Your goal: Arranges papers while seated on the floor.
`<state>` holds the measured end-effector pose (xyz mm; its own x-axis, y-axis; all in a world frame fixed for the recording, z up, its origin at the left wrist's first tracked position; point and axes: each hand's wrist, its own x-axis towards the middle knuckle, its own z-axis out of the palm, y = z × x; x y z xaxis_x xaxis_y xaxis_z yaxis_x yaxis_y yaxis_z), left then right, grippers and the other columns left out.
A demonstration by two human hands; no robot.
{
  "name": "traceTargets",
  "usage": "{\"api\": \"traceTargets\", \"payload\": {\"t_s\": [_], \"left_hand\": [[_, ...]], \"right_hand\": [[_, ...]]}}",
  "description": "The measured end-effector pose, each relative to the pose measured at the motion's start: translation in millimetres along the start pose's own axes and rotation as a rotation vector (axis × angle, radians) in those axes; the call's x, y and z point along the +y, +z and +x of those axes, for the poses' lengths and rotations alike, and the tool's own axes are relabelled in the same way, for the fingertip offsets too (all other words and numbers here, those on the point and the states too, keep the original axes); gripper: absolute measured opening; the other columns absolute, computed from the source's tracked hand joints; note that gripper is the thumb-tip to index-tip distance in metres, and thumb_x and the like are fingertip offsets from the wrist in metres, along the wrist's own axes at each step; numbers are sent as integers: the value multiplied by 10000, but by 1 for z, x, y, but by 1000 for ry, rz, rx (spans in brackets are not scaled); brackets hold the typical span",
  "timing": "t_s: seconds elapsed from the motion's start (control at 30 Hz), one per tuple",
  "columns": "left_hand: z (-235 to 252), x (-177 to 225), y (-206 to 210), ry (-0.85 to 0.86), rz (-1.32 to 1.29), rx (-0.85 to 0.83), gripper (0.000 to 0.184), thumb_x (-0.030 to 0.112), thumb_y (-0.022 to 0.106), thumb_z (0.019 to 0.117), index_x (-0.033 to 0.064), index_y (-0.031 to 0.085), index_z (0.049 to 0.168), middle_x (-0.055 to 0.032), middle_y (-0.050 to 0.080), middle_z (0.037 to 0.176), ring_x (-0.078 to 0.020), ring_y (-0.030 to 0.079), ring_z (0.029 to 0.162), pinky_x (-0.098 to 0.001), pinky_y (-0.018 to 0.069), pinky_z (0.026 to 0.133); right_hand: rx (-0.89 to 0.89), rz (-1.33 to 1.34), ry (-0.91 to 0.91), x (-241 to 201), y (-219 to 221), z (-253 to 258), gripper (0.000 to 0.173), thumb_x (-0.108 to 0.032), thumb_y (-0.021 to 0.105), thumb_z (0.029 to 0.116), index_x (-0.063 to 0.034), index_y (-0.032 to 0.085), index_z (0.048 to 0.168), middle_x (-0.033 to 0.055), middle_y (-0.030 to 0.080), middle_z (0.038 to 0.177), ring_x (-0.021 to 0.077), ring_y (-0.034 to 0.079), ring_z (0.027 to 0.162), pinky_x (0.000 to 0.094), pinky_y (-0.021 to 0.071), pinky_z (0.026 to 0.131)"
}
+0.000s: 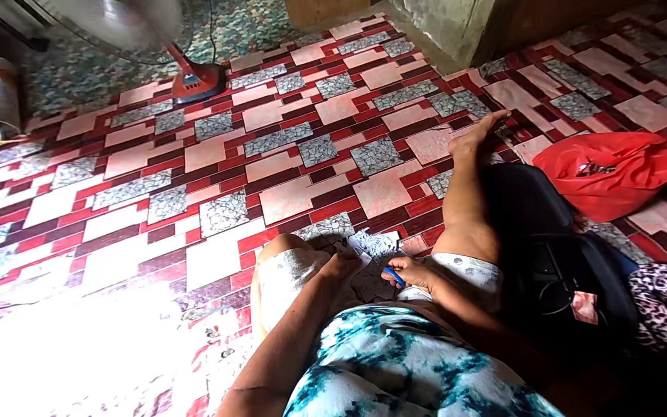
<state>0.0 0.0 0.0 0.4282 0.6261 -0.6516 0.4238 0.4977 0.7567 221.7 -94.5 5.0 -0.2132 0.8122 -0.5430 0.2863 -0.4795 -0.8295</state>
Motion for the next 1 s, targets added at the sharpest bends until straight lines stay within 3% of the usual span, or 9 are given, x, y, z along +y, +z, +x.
{"api": "traceTargets", "payload": {"t_s": [0.47, 0.67, 0.83, 1.0], "left_hand": [[1, -2, 0, 22, 9, -26, 150, 116, 607, 1027, -8, 629, 1110, -27, 624, 812, -77, 578, 619, -232, 509, 576], [0, -1, 0, 18, 31, -11, 161, 134, 619, 1025, 1, 641, 1114, -23, 630, 812, -73, 574, 615, -232, 507, 576], [2, -1, -1, 19, 40, -3, 149, 129, 599, 1034, -1, 634, 1097, -26, 622, 816, -77, 573, 620, -239, 511, 587], [1, -1, 0, 15, 31, -8, 140, 129, 596, 1037, 2, 626, 1087, -21, 616, 803, -74, 570, 615, -232, 505, 578]], "right_hand": [[10, 12, -22, 3, 1, 1, 273, -255, 700, 980, -23, 641, 1112, -9, 644, 791, 37, 561, 621, 201, 453, 572], [51, 33, -72, 5, 2, 0, 291, -129, 745, 930, 38, 641, 1144, 44, 668, 866, 50, 596, 660, 212, 516, 630], [-1, -1, 2, 1, 0, 1, 294, -287, 668, 1003, -27, 634, 1135, -8, 644, 802, 38, 556, 622, 206, 440, 565], [-18, -10, -4, 3, 0, 2, 291, -283, 675, 999, -24, 636, 1126, -6, 650, 811, 34, 563, 626, 199, 444, 564]]}}
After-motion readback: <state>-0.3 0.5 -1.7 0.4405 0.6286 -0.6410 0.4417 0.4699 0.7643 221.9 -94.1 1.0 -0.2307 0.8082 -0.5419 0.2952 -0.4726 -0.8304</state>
